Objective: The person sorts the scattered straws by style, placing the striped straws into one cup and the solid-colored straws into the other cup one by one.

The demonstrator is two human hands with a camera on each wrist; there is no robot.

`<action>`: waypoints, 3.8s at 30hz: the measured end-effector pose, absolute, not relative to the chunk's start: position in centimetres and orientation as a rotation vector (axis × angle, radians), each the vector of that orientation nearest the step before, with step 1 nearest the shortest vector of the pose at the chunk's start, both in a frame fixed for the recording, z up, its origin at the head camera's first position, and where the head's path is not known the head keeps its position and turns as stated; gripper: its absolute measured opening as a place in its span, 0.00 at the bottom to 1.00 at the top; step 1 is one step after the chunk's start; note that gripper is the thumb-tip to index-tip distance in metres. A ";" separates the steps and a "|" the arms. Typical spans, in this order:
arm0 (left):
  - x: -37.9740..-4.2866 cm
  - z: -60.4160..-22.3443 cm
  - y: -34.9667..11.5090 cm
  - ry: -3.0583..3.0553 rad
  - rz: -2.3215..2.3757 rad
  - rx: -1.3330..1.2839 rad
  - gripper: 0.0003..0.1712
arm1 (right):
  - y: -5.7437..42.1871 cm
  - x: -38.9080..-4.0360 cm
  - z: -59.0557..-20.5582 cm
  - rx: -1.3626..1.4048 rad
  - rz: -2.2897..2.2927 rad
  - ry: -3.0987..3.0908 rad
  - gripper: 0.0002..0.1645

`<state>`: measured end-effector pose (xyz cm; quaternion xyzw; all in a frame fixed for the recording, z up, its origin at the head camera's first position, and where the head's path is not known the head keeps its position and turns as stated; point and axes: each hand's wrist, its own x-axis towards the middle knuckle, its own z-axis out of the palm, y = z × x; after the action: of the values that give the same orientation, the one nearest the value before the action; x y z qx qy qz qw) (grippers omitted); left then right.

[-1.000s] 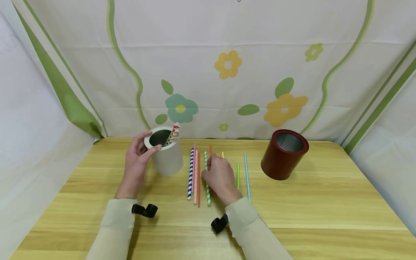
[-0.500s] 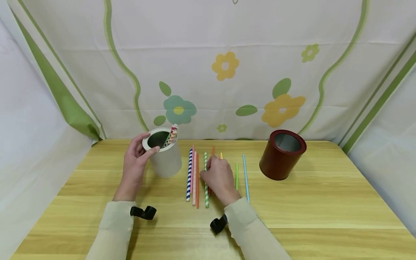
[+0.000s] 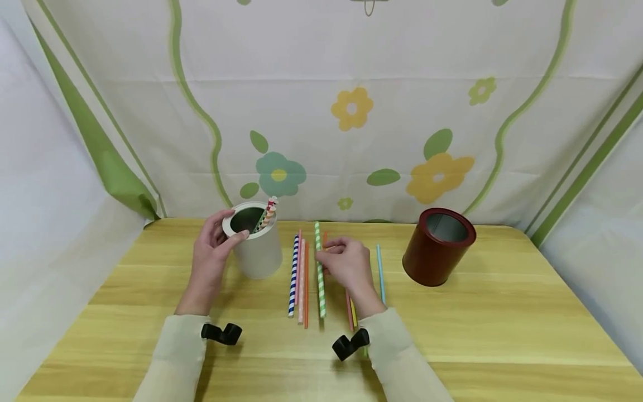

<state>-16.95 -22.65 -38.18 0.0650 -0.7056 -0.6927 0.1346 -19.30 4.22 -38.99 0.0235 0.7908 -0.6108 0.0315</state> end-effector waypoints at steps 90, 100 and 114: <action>-16.8 -37.7 -22.8 -2.040 -2.034 0.248 0.31 | -3.5 -19.8 -33.5 -0.747 -1.997 2.598 0.12; -16.7 -37.9 -22.5 -2.026 -2.038 0.264 0.31 | -2.8 -19.7 -33.6 -0.687 -1.941 2.597 0.15; -16.9 -37.6 -22.6 -2.049 -2.043 0.280 0.32 | -0.4 -17.9 -35.7 -0.256 -2.150 2.450 0.06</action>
<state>-16.90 -22.57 -37.57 0.0958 -0.7000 -0.6979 0.1170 -17.91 -0.37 -35.73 -0.0781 0.7478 -0.6562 -0.0641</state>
